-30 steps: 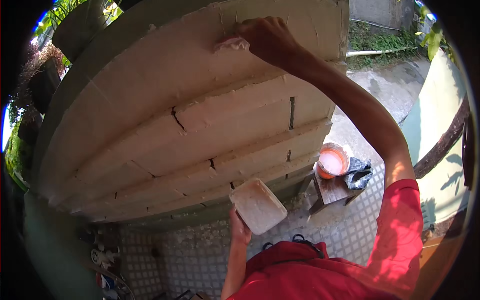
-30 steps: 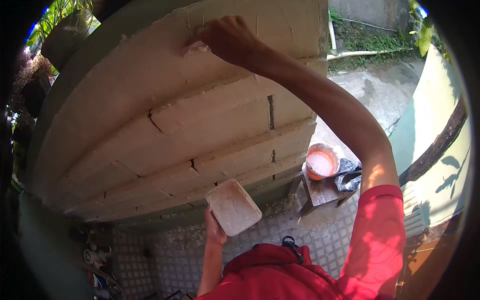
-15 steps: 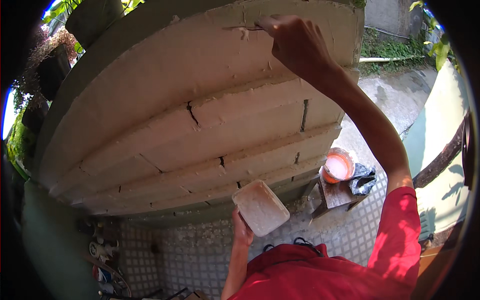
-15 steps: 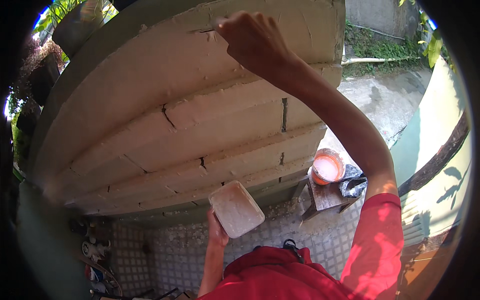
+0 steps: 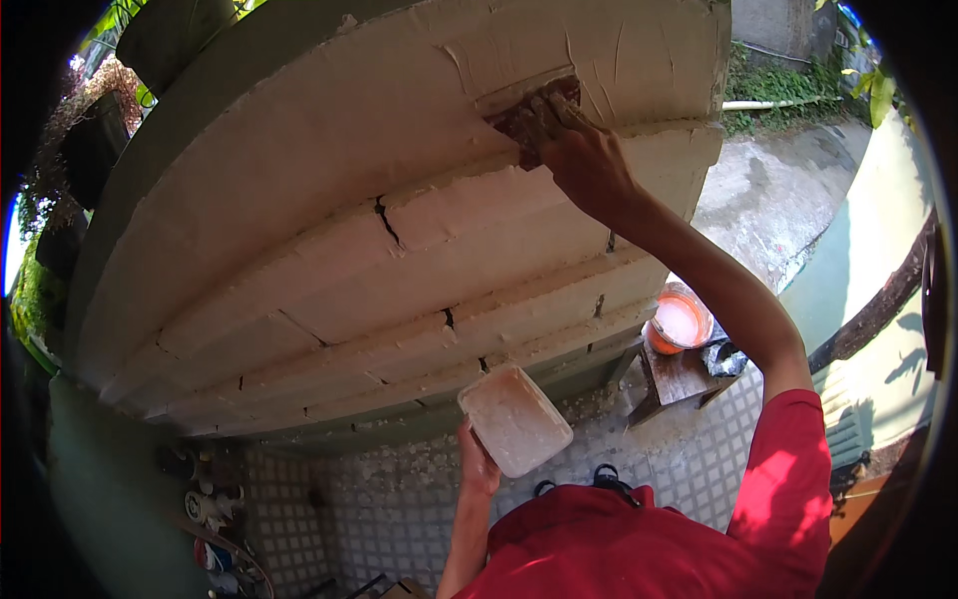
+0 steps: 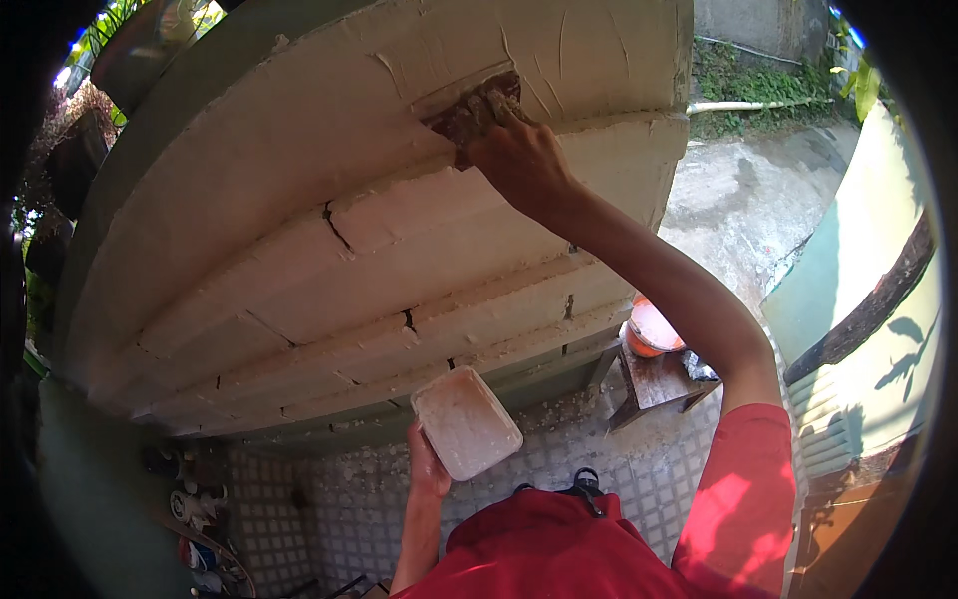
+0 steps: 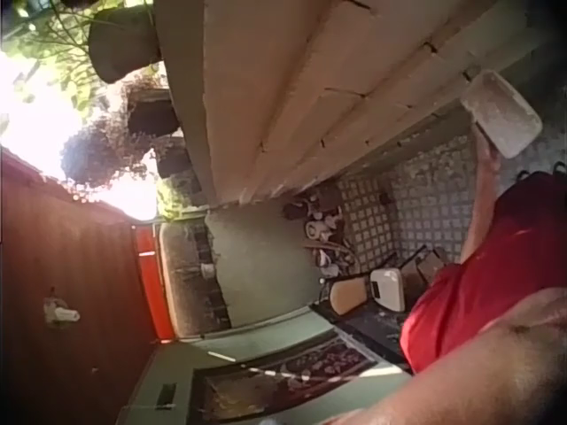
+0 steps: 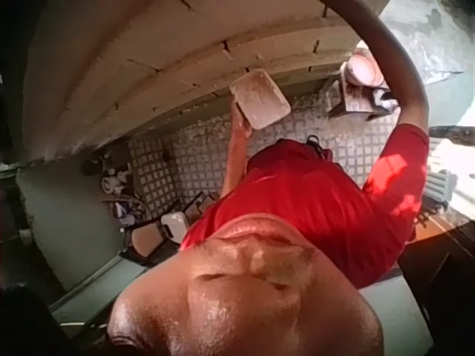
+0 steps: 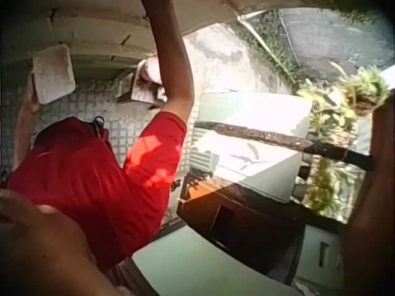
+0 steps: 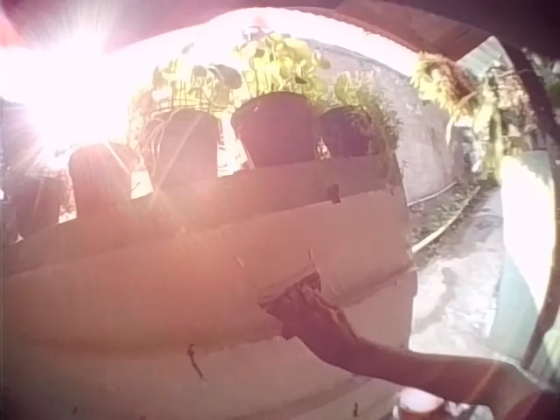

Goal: Apply plaster or wall compound to a brick wall using a scraper.

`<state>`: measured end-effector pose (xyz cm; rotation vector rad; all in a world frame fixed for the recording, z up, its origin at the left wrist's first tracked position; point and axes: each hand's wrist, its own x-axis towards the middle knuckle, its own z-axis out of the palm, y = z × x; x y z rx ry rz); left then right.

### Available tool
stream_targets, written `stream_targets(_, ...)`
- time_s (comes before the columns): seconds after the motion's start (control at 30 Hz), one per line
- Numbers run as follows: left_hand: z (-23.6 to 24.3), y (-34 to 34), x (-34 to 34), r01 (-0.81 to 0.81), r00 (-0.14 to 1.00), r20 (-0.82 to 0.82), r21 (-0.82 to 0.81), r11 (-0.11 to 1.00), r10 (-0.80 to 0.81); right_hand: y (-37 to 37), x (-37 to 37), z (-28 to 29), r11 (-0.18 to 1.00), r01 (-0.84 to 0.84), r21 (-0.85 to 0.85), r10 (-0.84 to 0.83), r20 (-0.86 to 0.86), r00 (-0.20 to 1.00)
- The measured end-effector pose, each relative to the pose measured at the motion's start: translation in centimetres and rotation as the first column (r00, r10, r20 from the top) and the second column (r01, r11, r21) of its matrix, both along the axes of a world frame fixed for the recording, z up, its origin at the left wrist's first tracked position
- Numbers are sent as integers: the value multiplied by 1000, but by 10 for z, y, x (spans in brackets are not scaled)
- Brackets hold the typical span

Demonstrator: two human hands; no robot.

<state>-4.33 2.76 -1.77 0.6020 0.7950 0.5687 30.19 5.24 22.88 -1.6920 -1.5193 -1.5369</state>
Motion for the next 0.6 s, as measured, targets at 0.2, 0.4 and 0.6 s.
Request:
stream_targets(0.2,4,2,-4,3,1000,3,-13,1000,-3,-41,-19,27,990,-38,-139,0,-264,965)
stream_targets(0.4,12,-5,-3,-4,1000,1,4,1000,4,-40,-60,43,937,-93,-337,-14,-301,954)
stream_targets(0.6,10,-3,-10,-26,999,35,-7,1000,26,-27,-64,25,922,-146,-358,55,-251,966)
